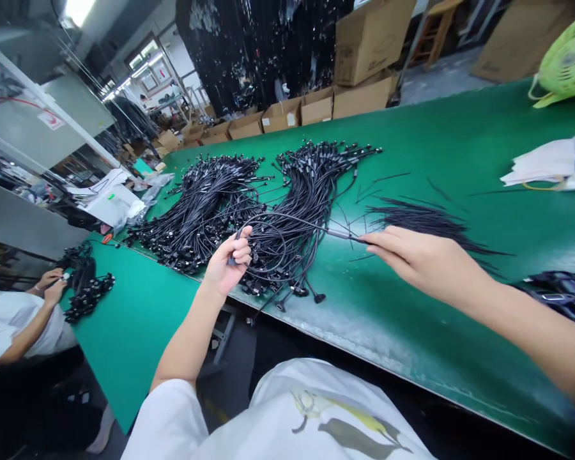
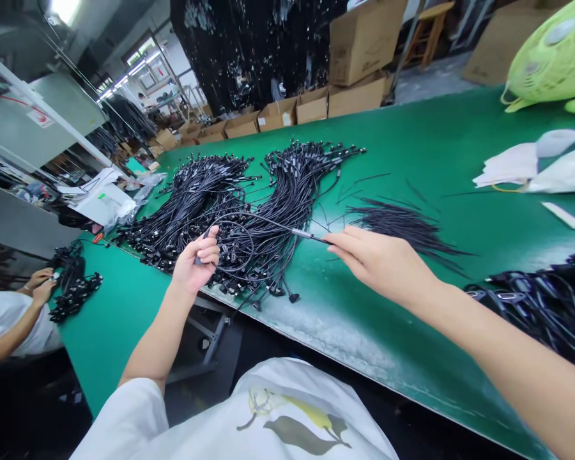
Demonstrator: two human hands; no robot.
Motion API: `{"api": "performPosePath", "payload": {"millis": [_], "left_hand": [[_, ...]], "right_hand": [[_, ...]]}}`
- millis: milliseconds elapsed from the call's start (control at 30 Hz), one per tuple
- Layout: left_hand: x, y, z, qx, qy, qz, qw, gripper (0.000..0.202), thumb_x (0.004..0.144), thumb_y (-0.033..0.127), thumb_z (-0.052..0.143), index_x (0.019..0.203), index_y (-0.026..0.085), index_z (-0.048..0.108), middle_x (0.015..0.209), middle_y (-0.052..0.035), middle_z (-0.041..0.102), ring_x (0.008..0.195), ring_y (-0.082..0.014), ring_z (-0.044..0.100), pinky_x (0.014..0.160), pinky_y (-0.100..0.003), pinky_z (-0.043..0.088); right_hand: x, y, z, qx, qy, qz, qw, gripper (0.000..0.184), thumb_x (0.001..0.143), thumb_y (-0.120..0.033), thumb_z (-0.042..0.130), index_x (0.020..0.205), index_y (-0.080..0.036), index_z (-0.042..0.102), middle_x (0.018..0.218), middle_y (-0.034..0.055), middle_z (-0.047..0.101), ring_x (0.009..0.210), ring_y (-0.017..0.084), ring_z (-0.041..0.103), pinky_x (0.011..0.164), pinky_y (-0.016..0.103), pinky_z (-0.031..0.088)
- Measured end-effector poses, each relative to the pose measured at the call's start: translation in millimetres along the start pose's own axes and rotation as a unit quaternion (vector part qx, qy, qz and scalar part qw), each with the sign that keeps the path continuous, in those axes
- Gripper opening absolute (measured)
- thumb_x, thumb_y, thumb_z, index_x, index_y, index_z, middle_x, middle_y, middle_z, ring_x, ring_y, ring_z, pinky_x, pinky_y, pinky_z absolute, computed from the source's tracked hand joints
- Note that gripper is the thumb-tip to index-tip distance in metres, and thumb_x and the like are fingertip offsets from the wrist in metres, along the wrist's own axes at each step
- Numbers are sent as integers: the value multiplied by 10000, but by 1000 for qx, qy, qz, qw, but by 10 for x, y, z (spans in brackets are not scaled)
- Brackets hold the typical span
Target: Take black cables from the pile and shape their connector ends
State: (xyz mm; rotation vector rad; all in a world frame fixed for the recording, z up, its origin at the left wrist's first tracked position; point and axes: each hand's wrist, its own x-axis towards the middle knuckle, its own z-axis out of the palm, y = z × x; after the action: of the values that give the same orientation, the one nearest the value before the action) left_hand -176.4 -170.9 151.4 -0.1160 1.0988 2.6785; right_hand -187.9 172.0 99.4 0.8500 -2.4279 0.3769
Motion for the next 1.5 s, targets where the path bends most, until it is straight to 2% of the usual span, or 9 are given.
{"api": "performPosePath", "payload": {"millis": [167,300,400,500,633,833,967,1133,1500], "left_hand": [[111,-144,-6,139,5,67,988,273,902,272,566,1140,156,631,681,18,563,562,-57,528,540,-160,424],[135,-547,90,381,-65,126,913,281,867,414,609,985,169,680,988,-84,683,931,-191,634,805,-286,482],[50,-768,170,515,-164,68,838,251,881,408,585,890,180,691,897,-59,678,872,-184,600,817,-288,441],[-5,-820,196,490,-188,5,851,281,881,434,580,807,169,638,661,-6,581,638,-131,514,676,-267,410],[23,-837,197,281,-145,-8,949,345,844,501,617,761,172,554,567,39,447,533,-102,424,578,-254,372],[34,-1107,160,205,-95,-90,970,411,845,551,595,731,159,543,656,-8,535,696,-144,568,784,-310,462],[-24,-1294,117,175,-57,-35,982,402,864,563,560,753,178,516,580,55,402,537,-93,422,668,-272,443],[-140,-1412,72,292,-114,-25,949,481,844,635,523,834,158,589,651,15,483,617,-124,480,748,-309,459],[-99,-1358,-8,379,-136,-51,914,388,775,563,667,843,182,648,879,-53,594,886,-190,554,859,-306,438]], "right_hand": [[-10,-188,63,-66,-8,-58,996,280,981,-223,404,1023,-145,670,727,31,629,600,158,581,507,280,325],[77,-560,35,40,-129,-127,983,309,972,-222,404,751,-168,612,648,25,602,541,140,539,520,263,288],[227,-676,5,147,-133,-77,977,315,977,-328,436,752,-175,595,686,23,607,581,130,535,534,244,293],[341,-629,68,276,-47,44,959,279,912,-451,546,848,-186,607,803,39,615,708,154,559,614,250,383],[328,-656,321,486,35,185,853,416,803,-558,638,991,-189,597,940,57,597,856,189,559,748,310,459],[254,-885,504,701,26,376,605,402,751,-514,709,716,-173,499,564,-83,318,467,47,242,425,186,199],[278,-986,442,756,81,390,520,475,683,-554,770,712,-175,484,646,-43,437,583,71,435,513,182,392],[269,-1157,366,741,117,376,544,430,760,-585,687,885,-196,553,1030,73,587,781,151,601,464,209,462],[409,-1146,404,753,153,318,555,266,844,-429,591,868,-227,418,682,-84,370,400,14,246,355,135,185]]}}
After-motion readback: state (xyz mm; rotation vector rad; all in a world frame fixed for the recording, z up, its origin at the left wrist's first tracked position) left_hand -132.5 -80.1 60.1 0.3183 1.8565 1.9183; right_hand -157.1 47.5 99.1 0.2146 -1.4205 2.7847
